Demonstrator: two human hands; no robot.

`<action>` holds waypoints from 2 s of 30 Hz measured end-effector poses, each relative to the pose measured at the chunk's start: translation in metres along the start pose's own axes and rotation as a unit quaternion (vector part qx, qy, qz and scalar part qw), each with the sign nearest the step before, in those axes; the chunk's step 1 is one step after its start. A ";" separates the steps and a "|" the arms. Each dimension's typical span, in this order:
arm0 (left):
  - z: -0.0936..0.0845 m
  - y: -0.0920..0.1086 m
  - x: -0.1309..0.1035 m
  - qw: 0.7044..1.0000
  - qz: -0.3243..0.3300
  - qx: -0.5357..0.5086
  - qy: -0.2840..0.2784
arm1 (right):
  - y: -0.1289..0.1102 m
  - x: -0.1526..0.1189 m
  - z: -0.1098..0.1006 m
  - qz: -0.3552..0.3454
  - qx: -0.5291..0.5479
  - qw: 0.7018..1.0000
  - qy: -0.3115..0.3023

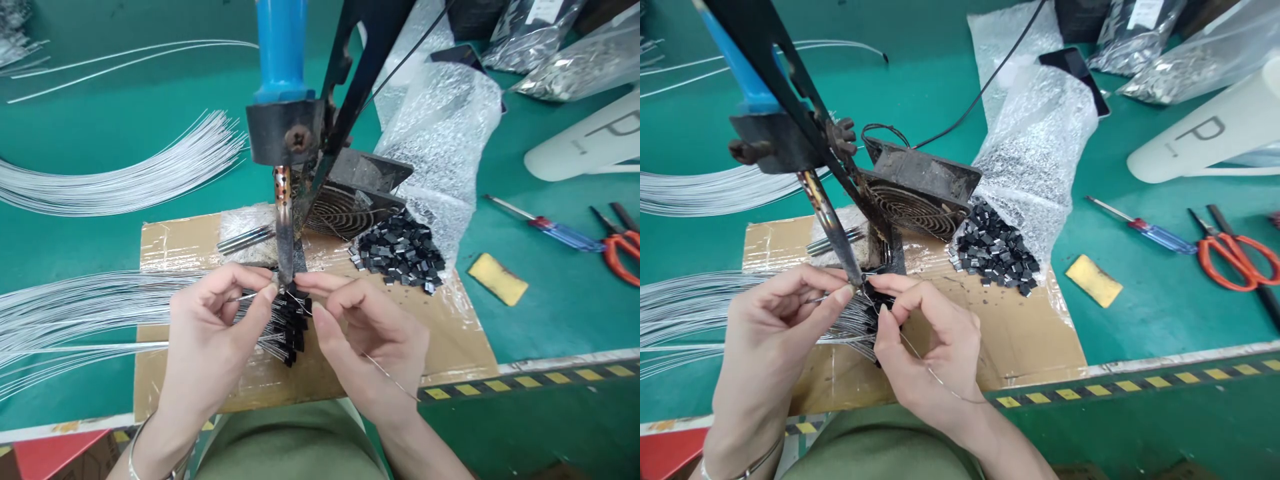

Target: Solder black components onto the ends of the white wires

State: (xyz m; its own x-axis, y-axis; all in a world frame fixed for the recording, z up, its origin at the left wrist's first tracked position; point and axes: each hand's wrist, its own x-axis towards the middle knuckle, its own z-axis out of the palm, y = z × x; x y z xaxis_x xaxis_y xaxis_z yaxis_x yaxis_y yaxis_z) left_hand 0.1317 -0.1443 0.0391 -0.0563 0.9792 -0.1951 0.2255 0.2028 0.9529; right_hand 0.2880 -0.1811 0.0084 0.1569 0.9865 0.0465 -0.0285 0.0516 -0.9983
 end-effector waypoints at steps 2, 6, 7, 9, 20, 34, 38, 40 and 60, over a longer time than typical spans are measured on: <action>0.000 -0.001 -0.001 1.000 0.003 -0.005 0.000 | 0.000 0.000 0.000 0.002 0.008 1.000 -0.003; 0.000 -0.001 -0.001 1.000 0.009 0.001 0.004 | 0.000 -0.001 0.000 0.002 0.014 1.000 -0.002; 0.000 -0.001 -0.001 1.000 0.009 0.004 0.006 | 0.000 -0.001 0.001 0.003 0.014 1.000 0.000; 0.000 -0.001 -0.001 1.000 0.012 0.007 0.007 | 0.001 -0.001 0.001 0.004 0.013 1.000 0.002; -0.001 -0.004 -0.001 1.000 0.025 0.001 0.006 | 0.000 0.000 0.002 0.002 0.009 1.000 0.002; 0.000 -0.001 -0.001 1.000 0.004 0.015 0.005 | 0.001 -0.002 0.003 0.001 -0.010 1.000 0.013; -0.001 -0.002 -0.002 1.000 0.005 0.013 0.006 | 0.000 -0.002 0.004 -0.003 -0.010 1.000 0.015; -0.002 -0.003 -0.003 1.000 0.004 0.017 0.007 | -0.001 -0.002 0.004 -0.004 -0.011 1.000 0.015; 0.000 -0.001 -0.004 1.000 0.005 0.014 0.007 | 0.000 -0.003 0.004 -0.017 -0.038 0.999 0.024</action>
State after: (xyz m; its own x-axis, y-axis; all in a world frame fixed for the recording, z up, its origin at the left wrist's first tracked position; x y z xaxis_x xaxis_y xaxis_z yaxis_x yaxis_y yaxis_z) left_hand 0.1313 -0.1484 0.0389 -0.0668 0.9808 -0.1831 0.2541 0.1942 0.9475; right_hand 0.2831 -0.1838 0.0084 0.2028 0.9760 0.0795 0.0513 0.0705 -0.9962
